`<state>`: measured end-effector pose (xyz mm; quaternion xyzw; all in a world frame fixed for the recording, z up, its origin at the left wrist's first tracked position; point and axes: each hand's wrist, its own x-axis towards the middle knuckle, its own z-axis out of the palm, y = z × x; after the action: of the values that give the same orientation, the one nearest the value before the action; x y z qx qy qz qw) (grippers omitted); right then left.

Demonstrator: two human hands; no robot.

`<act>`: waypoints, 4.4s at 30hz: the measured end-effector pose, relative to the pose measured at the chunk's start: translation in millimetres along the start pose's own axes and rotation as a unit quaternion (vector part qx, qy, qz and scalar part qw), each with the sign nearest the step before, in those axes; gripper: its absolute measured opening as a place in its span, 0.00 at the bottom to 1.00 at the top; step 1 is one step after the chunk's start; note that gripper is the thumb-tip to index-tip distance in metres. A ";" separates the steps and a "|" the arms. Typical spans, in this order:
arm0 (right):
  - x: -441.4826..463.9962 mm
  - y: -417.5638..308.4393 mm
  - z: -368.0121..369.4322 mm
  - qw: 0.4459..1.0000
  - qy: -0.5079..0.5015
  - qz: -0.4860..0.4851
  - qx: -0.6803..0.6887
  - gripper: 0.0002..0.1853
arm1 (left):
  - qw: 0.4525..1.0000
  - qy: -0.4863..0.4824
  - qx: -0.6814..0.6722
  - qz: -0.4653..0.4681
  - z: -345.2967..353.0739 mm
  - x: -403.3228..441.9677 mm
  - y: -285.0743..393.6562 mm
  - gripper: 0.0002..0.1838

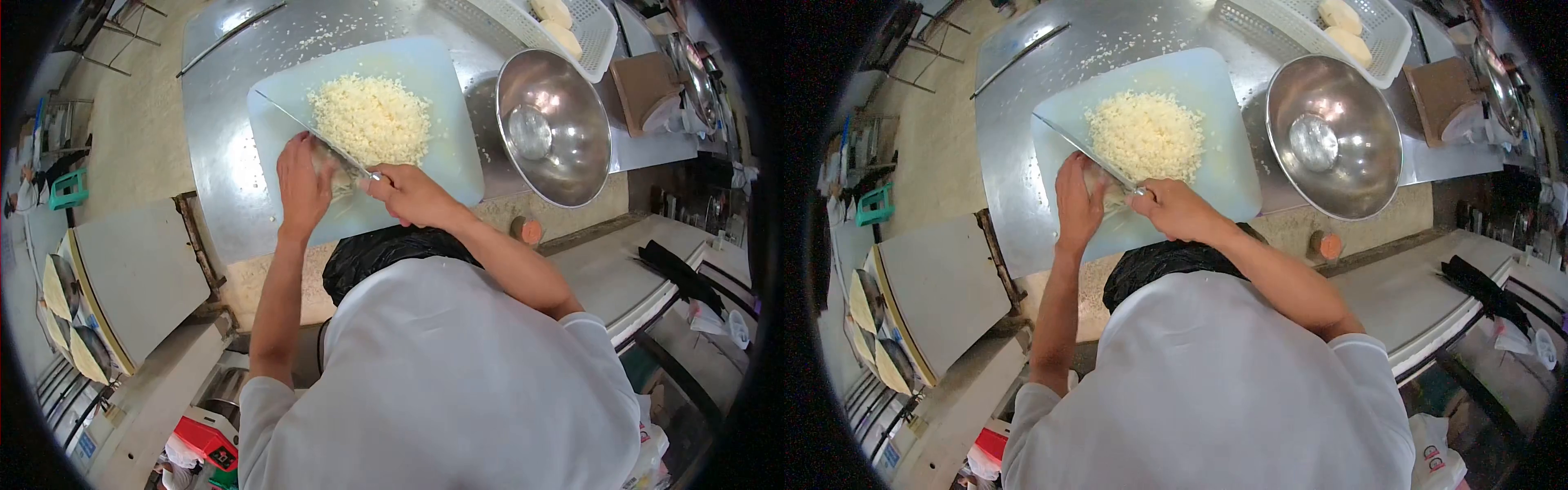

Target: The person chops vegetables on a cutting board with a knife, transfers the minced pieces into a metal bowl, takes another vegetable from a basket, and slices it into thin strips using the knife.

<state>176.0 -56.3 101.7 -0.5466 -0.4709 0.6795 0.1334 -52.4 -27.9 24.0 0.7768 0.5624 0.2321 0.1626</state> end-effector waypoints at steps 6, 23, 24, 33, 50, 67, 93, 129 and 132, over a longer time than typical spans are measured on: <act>-6.5 0.9 1.3 0.996 -0.043 0.051 0.063 0.37 | 0.978 -0.137 0.128 0.091 -0.2 -25.1 -17.9 0.56; -56.6 -10.0 -2.6 0.998 0.015 0.037 0.042 0.37 | 0.997 0.068 0.017 -0.036 19.3 15.9 -9.2 0.26; -53.6 -8.9 -0.5 0.998 0.012 0.026 0.051 0.36 | 0.994 0.081 0.036 -0.063 23.2 21.9 -6.2 0.22; -23.6 -15.1 1.0 0.996 -0.011 0.050 0.075 0.34 | 0.981 0.132 0.109 -0.094 41.5 32.6 1.0 0.14; -12.8 -28.2 21.1 0.991 -0.004 0.063 0.114 0.31 | 0.979 0.150 0.108 -0.084 39.8 33.3 3.1 0.15; -9.7 -22.0 30.9 0.989 -0.004 0.035 0.141 0.24 | 0.985 0.123 0.110 -0.052 32.1 23.1 -6.0 0.14; -3.1 -1.6 40.6 0.993 0.049 0.000 0.110 0.36 | 0.973 0.197 0.026 -0.120 22.9 22.7 -3.1 0.15; 7.6 -29.1 -1.3 0.998 -0.033 0.051 -0.006 0.29 | 0.991 0.121 0.038 -0.052 24.3 22.6 -9.9 0.10; 13.5 -29.6 -7.7 0.998 -0.033 0.056 -0.004 0.30 | 0.992 0.116 0.000 -0.045 19.8 22.1 -15.3 0.10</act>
<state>167.9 -27.7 116.9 -0.5500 -0.4460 0.7018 0.0777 -48.1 -1.9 3.5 0.7183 0.6122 0.3131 0.1061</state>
